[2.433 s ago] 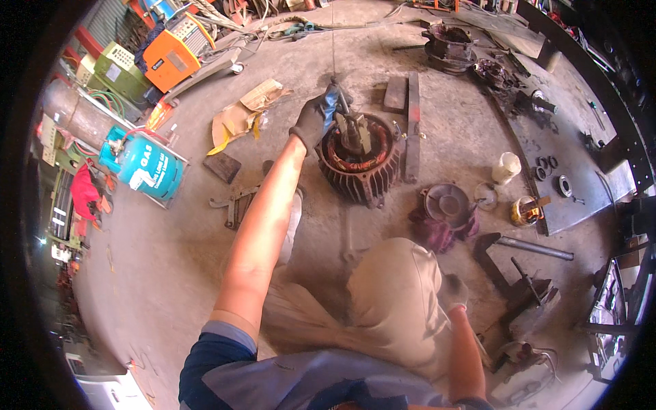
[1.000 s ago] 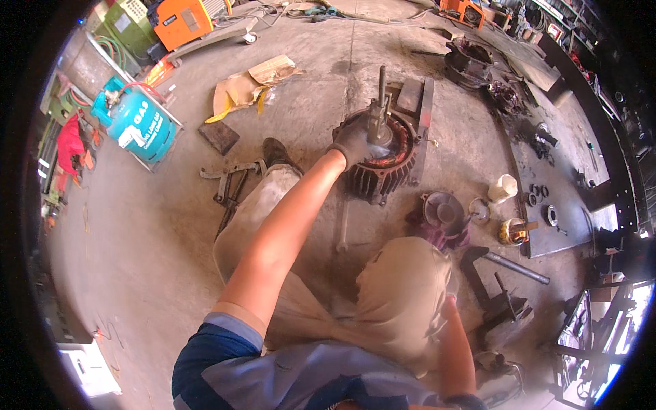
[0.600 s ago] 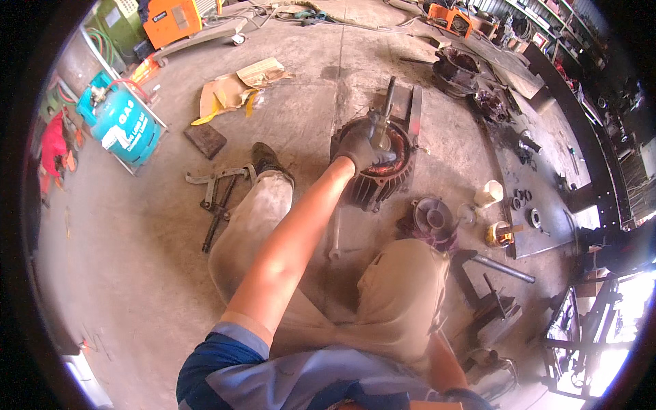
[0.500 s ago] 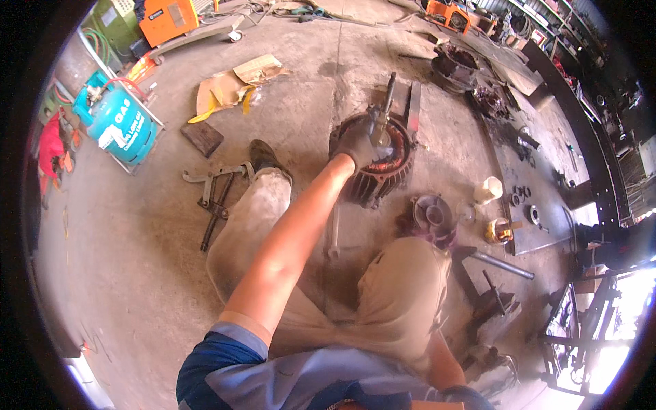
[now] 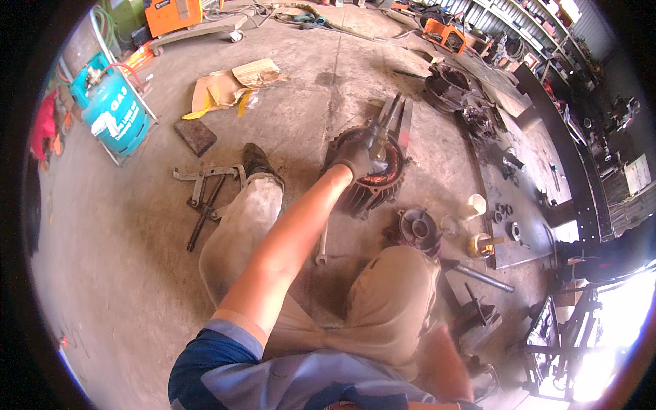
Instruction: The person sits on the floor and uses a wrench and hammer to loosen and remove a central shaft from a motor housing. They repeatedly strike the shaft and adjust the wrench to extract the component.
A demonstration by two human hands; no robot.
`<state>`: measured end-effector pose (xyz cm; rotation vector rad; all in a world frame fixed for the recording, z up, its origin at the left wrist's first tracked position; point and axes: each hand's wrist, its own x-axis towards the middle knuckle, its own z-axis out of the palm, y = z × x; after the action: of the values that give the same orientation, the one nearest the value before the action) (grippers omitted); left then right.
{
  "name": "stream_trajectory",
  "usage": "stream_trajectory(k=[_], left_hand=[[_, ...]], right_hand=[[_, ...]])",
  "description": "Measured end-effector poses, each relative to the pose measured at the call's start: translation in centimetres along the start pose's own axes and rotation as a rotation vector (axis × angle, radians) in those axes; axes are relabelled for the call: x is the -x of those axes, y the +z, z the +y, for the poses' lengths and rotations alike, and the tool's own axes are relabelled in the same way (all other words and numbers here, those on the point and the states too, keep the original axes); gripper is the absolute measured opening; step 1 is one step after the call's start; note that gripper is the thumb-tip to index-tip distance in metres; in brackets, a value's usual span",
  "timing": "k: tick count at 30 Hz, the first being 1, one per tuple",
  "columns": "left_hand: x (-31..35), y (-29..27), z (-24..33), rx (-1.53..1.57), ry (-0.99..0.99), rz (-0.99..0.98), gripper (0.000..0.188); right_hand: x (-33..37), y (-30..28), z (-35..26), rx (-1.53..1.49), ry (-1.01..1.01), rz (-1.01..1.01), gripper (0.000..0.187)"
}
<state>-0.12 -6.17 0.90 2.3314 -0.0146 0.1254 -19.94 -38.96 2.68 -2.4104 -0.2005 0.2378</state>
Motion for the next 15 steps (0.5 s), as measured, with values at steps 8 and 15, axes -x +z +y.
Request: stream_trajectory(k=[8, 15], left_hand=[[-0.3, 1.4, -0.7, -0.013, 0.001, 0.087, 0.107], [-0.6, 1.8, -1.2, 0.006, 0.038, 0.134, 0.073]], right_hand=[[-8.8, -13.4, -17.2, 0.495, -0.197, -0.074, 0.045], [-21.4, -10.0, -33.2, 1.204, -0.906, 0.159, 0.042]])
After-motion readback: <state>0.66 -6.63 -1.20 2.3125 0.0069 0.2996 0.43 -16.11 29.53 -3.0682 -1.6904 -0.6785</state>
